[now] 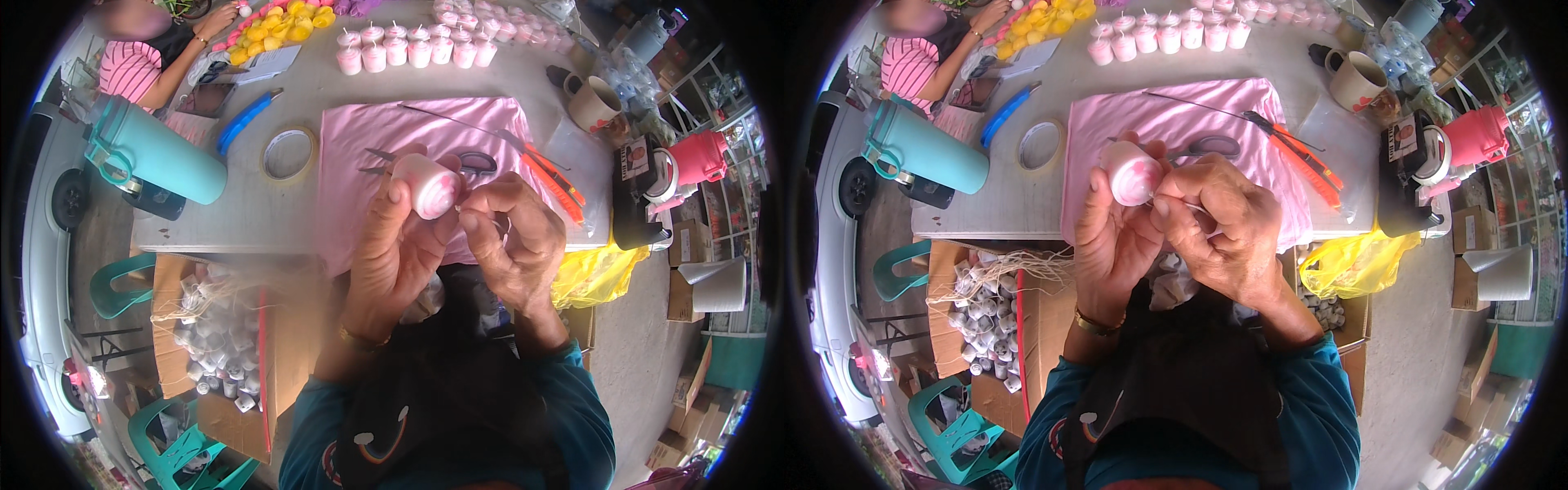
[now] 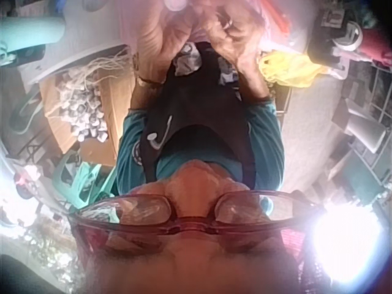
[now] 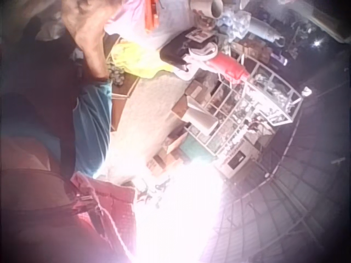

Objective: The person inserts wicks into small white candle containers, trims the wicks with scissors, and places the finished candles on the table. They repeat this process for multiple containers.

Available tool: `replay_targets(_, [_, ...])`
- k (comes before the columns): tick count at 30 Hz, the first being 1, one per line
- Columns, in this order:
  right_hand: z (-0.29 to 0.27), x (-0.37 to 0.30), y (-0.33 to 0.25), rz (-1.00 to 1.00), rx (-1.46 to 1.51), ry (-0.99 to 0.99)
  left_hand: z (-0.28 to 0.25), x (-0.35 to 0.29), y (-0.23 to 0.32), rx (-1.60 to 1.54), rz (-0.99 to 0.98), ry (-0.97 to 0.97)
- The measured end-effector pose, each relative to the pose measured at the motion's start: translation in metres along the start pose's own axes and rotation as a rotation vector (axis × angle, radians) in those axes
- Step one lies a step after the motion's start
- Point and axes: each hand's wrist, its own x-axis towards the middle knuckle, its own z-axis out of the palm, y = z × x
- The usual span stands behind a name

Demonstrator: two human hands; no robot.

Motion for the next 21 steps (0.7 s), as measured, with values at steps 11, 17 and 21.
replay_targets(11, [0.0,0.0,0.006,-0.029,0.051,-0.007,0.007,-0.002,0.003,0.55,0.284,-0.062])
replay_targets(17, [0.0,-0.003,0.002,0.092,0.107,-0.042,-0.002,0.0,0.01,1.376,0.743,-0.169])
replay_targets(21, [0.005,-0.001,0.003,0.009,0.089,-0.057,-0.006,0.001,0.013,1.512,0.879,-0.186])
